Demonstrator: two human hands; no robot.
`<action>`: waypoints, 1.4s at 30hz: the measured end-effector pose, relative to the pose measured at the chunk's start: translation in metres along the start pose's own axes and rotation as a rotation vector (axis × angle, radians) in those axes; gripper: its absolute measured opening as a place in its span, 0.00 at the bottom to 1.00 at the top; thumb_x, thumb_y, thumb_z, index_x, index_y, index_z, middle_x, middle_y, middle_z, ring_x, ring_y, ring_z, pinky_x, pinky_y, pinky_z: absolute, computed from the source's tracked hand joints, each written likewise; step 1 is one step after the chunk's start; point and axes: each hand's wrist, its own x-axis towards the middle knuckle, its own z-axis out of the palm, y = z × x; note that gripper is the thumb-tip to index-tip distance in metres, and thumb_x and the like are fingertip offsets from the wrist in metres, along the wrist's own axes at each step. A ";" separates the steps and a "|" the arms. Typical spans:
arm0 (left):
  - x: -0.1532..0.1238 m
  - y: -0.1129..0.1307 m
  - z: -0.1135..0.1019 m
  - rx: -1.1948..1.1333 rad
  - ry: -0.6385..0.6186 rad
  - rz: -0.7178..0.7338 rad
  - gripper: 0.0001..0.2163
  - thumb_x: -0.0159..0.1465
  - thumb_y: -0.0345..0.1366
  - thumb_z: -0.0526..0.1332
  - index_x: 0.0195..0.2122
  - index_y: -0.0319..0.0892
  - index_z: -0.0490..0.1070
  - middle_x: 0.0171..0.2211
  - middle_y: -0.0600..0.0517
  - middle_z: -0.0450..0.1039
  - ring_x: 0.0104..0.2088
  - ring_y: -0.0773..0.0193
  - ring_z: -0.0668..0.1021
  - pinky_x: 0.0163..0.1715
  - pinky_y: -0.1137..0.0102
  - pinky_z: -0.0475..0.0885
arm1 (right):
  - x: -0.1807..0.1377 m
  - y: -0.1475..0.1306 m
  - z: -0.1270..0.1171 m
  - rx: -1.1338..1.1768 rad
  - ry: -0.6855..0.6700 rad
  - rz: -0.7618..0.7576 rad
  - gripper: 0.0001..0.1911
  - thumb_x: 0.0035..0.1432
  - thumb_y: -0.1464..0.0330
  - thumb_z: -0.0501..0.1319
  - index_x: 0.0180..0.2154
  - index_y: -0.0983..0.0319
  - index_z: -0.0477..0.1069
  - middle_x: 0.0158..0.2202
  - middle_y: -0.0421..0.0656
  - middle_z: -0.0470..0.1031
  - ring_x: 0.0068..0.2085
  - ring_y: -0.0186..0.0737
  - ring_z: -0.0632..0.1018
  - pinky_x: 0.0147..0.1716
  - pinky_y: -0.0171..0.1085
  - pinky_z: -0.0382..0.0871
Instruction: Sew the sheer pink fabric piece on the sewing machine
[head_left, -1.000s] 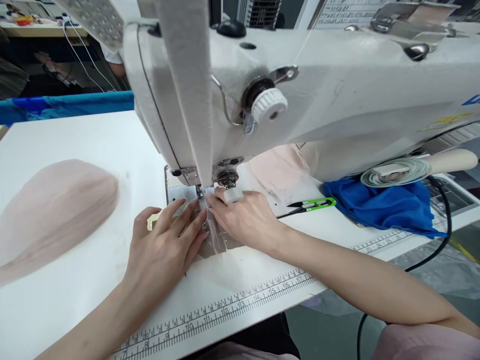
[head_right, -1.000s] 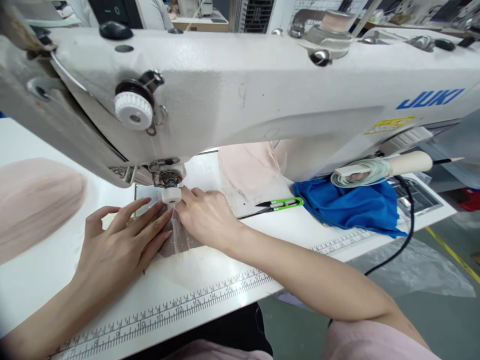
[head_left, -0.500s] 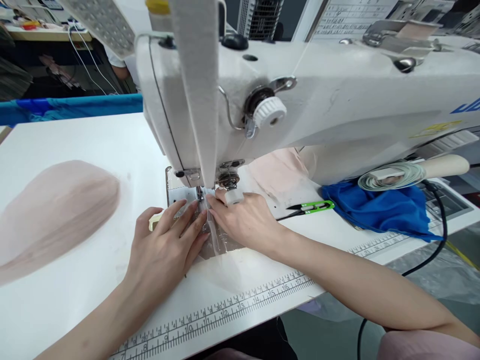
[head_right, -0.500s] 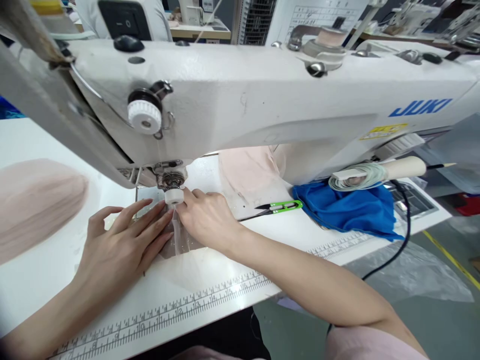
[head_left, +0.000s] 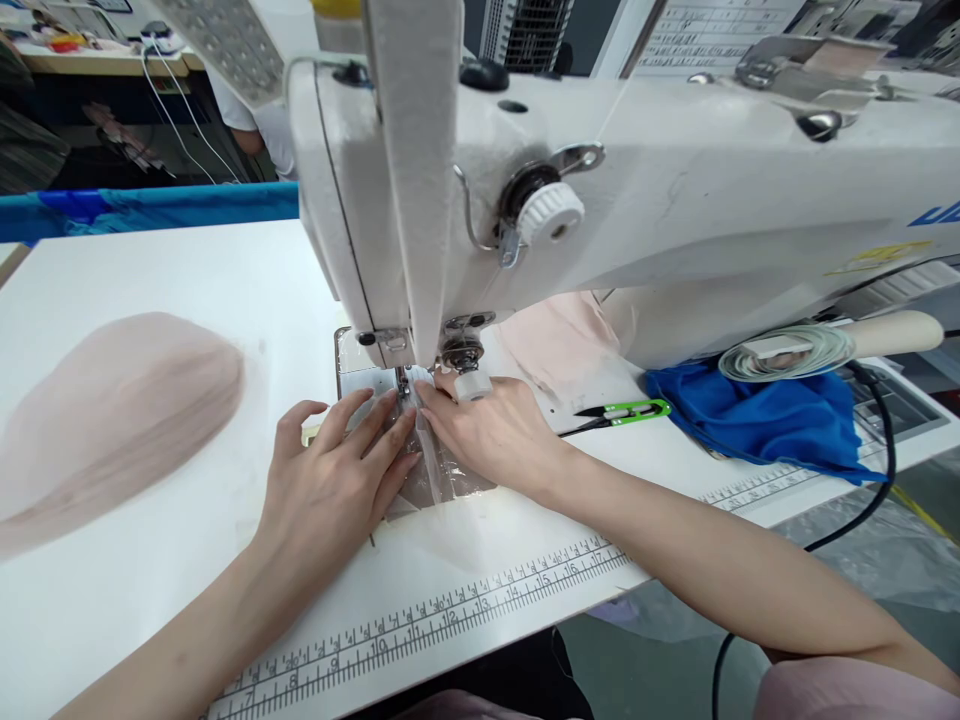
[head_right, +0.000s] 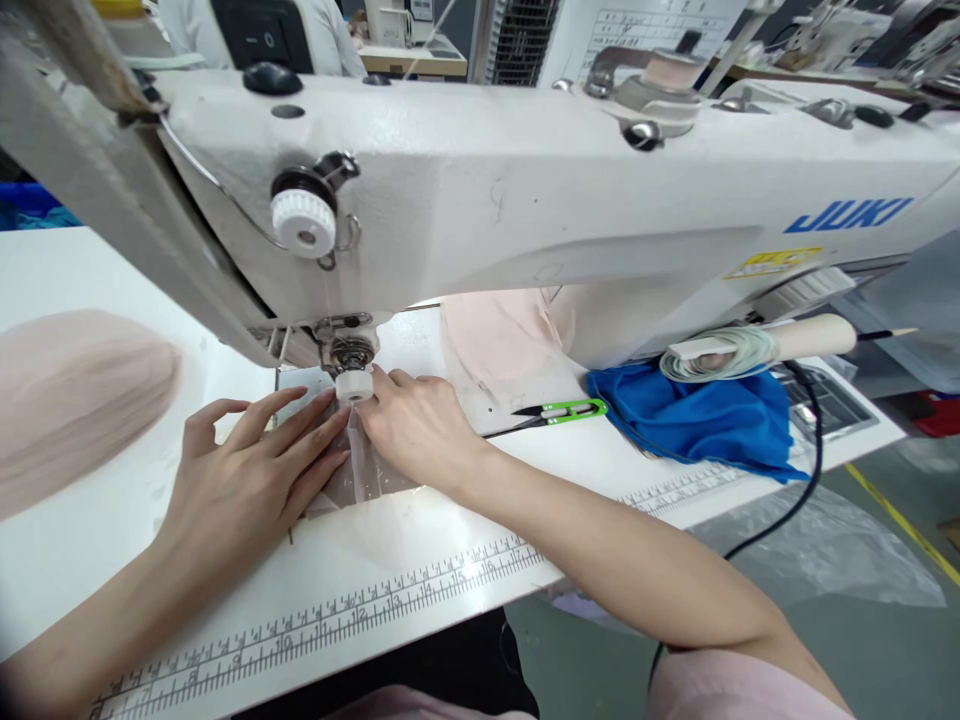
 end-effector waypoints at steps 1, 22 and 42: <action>0.000 0.000 0.000 -0.005 -0.012 -0.006 0.16 0.70 0.34 0.54 0.57 0.42 0.69 0.53 0.46 0.76 0.55 0.48 0.74 0.50 0.51 0.61 | 0.000 0.000 0.000 0.002 0.001 -0.001 0.17 0.70 0.70 0.48 0.51 0.64 0.72 0.46 0.47 0.77 0.35 0.38 0.74 0.22 0.40 0.50; -0.014 -0.011 -0.034 -0.189 -0.184 0.252 0.10 0.71 0.35 0.52 0.42 0.44 0.74 0.43 0.50 0.76 0.32 0.63 0.77 0.34 0.64 0.66 | -0.015 0.010 -0.059 0.488 -0.451 -0.228 0.03 0.57 0.73 0.63 0.30 0.61 0.73 0.35 0.37 0.74 0.29 0.31 0.70 0.23 0.33 0.49; 0.034 -0.020 -0.026 -0.492 -0.437 -0.166 0.14 0.66 0.35 0.50 0.35 0.46 0.78 0.24 0.56 0.67 0.21 0.69 0.69 0.21 0.72 0.61 | -0.018 0.013 -0.018 0.448 0.268 -0.088 0.16 0.70 0.68 0.52 0.37 0.61 0.78 0.31 0.41 0.74 0.32 0.33 0.72 0.29 0.32 0.58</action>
